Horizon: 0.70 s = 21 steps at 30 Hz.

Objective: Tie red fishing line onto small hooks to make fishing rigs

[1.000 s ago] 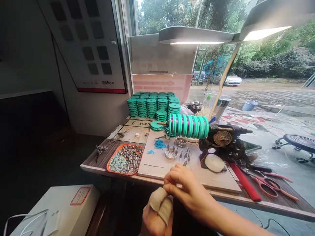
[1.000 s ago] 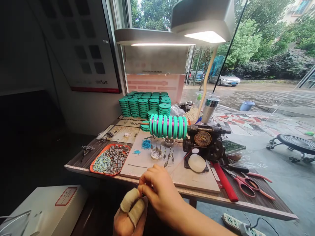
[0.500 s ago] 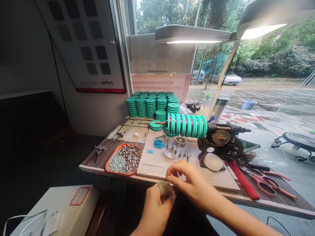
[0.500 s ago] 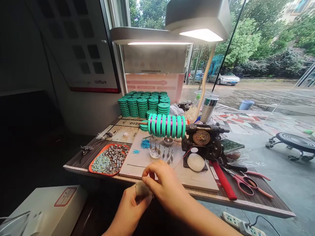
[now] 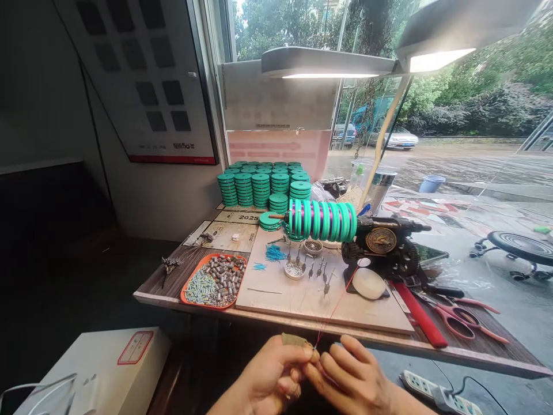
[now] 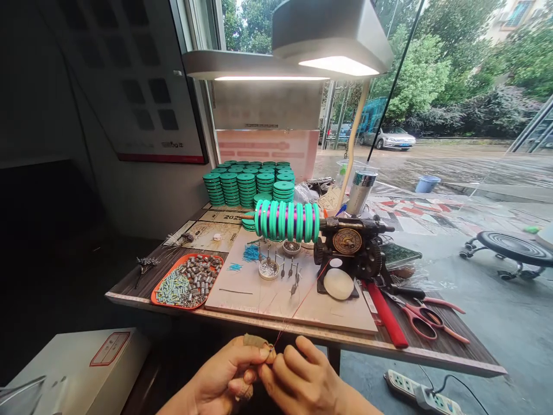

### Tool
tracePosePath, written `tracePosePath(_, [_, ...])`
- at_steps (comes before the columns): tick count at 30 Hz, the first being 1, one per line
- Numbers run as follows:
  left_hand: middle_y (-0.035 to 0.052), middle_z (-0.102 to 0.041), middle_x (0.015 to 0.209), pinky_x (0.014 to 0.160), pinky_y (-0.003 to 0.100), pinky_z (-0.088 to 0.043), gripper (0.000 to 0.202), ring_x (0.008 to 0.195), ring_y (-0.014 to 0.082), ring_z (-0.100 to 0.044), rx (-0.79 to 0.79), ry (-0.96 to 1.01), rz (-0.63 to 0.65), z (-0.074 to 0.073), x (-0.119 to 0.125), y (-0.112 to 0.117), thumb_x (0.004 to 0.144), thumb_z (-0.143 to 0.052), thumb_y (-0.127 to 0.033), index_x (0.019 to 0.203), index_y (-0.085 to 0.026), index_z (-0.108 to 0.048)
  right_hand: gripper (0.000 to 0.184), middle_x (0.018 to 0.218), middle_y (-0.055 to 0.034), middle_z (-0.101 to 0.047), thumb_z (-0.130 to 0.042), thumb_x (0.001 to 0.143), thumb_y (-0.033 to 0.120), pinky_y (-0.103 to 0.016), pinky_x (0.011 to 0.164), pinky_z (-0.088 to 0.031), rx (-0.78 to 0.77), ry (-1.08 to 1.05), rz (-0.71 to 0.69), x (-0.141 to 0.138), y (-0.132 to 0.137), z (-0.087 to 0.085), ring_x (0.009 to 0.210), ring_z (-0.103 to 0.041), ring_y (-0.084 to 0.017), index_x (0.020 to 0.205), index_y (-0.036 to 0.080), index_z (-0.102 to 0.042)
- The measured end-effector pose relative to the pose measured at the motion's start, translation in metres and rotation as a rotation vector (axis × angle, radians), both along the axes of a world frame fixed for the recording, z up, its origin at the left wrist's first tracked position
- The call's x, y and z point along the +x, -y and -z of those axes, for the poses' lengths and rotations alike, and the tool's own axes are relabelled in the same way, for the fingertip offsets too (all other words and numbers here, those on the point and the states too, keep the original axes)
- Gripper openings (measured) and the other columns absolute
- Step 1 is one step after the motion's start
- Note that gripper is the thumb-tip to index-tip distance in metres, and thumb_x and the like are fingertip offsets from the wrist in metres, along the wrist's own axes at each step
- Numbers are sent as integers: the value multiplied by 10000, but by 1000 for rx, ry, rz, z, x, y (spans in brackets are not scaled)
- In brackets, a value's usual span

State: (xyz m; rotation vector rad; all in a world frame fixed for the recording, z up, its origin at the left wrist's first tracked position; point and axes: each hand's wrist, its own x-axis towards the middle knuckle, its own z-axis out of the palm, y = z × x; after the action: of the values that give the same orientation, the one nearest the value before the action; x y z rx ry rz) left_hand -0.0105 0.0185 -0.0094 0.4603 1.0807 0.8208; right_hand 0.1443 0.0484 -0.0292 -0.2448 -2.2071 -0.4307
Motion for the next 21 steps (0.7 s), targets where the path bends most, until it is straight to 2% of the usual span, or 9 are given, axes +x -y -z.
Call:
tracePosePath(3, [-59,-389,548,356,146,-74,200,410,0,-217,47,-47,7,4,-1,0,505,-658,-234,590,-140,-503,373,537,-13,-616,-347,918,64,-283,520,-362,-10,16,-32,-1,0,0,492,-486,-119,711,102,-655])
tracePosePath(7, [-66,-398,482,362,190,-152,163,372,29,-252,232,-219,-37,13,0,3,584,-653,-267,605,-142,-550,367,577,-15,-645,-343,909,27,-259,439,-316,-1,60,-51,-3,8,13,472,-475,-107,697,101,-634])
tracePosePath(9, [-34,-455,525,414,209,-249,144,429,63,-348,381,-372,-80,16,2,6,605,-662,-242,579,-145,-559,405,525,18,-607,-331,921,34,-255,407,-268,-30,50,-40,-5,12,21,433,-422,-95,621,135,-584])
tracePosePath(12, [35,-523,645,552,237,-369,147,601,134,-479,755,-719,-92,23,4,14,709,-577,-184,568,-141,-578,468,441,44,-518,-274,971,153,-257,407,-238,-198,-8,-86,-10,14,21,412,-358,-101,564,170,-504])
tracePosePath(14, [78,-562,735,607,257,-416,208,671,166,-539,1004,-905,-99,31,5,19,780,-474,-146,624,-143,-611,478,452,37,-523,-230,986,233,-248,440,-284,-350,-38,-175,-13,12,9,439,-384,-108,605,183,-514])
tracePosePath(16, [91,-592,789,659,262,-443,215,715,183,-575,1139,-986,-143,40,7,22,802,-463,-134,706,-161,-654,457,505,13,-557,-235,982,276,-233,472,-334,-527,-12,-231,-14,6,-9,481,-434,-114,664,183,-550])
tracePosePath(18, [86,-626,815,702,254,-456,184,747,193,-599,1141,-1024,-229,47,9,24,800,-515,-142,808,-195,-690,382,566,-13,-575,-330,954,280,-212,495,-371,-738,35,-187,-15,0,-28,530,-490,-118,688,172,-582])
tracePosePath(21, [81,-659,825,708,236,-467,200,758,196,-623,994,-991,-404,50,15,25,789,-555,-140,865,-233,-715,195,621,-19,-570,-517,851,166,-192,537,-395,-974,68,-83,-18,-8,-47,588,-539,-119,685,153,-619])
